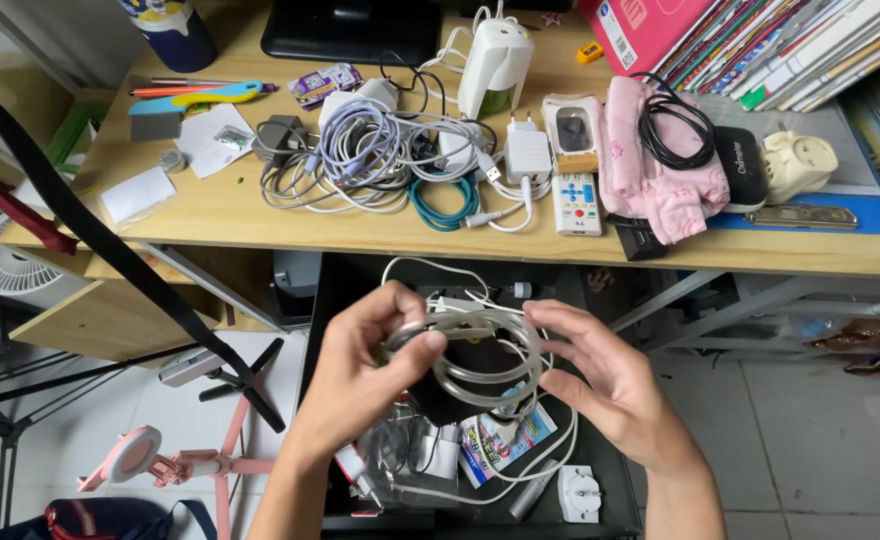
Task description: Sort and organize various electronic cables and power adapters into a drawer.
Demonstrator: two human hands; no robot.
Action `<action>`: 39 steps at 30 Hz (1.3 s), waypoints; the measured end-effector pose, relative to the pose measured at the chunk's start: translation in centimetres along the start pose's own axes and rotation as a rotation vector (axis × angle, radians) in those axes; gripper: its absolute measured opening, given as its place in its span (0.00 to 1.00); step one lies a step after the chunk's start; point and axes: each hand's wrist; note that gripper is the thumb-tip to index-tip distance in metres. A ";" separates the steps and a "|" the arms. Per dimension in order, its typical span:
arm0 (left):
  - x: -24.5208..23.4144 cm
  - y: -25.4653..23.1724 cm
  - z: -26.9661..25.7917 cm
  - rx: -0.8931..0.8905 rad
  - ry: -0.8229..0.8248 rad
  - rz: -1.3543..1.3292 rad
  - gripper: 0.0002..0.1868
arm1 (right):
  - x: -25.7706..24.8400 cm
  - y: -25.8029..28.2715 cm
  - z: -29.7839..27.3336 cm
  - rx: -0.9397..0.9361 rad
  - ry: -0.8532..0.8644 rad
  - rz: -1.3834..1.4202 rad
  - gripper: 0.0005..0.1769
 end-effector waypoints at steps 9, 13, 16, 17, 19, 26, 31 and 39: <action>-6.0 1.7 -0.7 -0.003 -0.147 -0.023 0.19 | -0.7 -10.8 0.5 0.074 0.204 -0.813 0.10; -6.0 2.9 -1.9 -0.058 -0.020 -0.024 0.24 | 1.8 -7.8 2.0 0.173 0.168 -0.790 0.09; -3.7 2.7 -2.6 -0.155 0.106 0.048 0.26 | 2.9 -4.5 3.3 0.480 0.155 -0.757 0.11; -2.6 2.4 -2.7 -0.162 0.183 0.170 0.23 | 2.8 -4.9 3.4 0.414 0.140 -0.729 0.12; -0.8 2.1 -3.0 -0.165 0.258 0.296 0.21 | 2.5 -5.8 3.7 0.344 0.126 -0.701 0.13; 1.9 3.3 -3.5 -0.210 0.457 0.590 0.15 | 2.6 -9.0 6.6 -0.039 0.234 -0.799 0.12; 0.6 4.6 -2.2 0.008 0.340 0.583 0.11 | 4.7 -8.5 8.2 -0.066 0.284 -0.804 0.13; -3.0 7.6 1.8 0.143 -0.242 0.887 0.20 | 4.9 -8.0 6.3 0.187 0.552 -0.819 0.15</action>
Point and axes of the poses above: each hand's wrist, its own z-axis towards the middle knuckle, its own x-axis out of the palm, y = z × x, and after that the axes turned 10 degrees about -z, right-handed
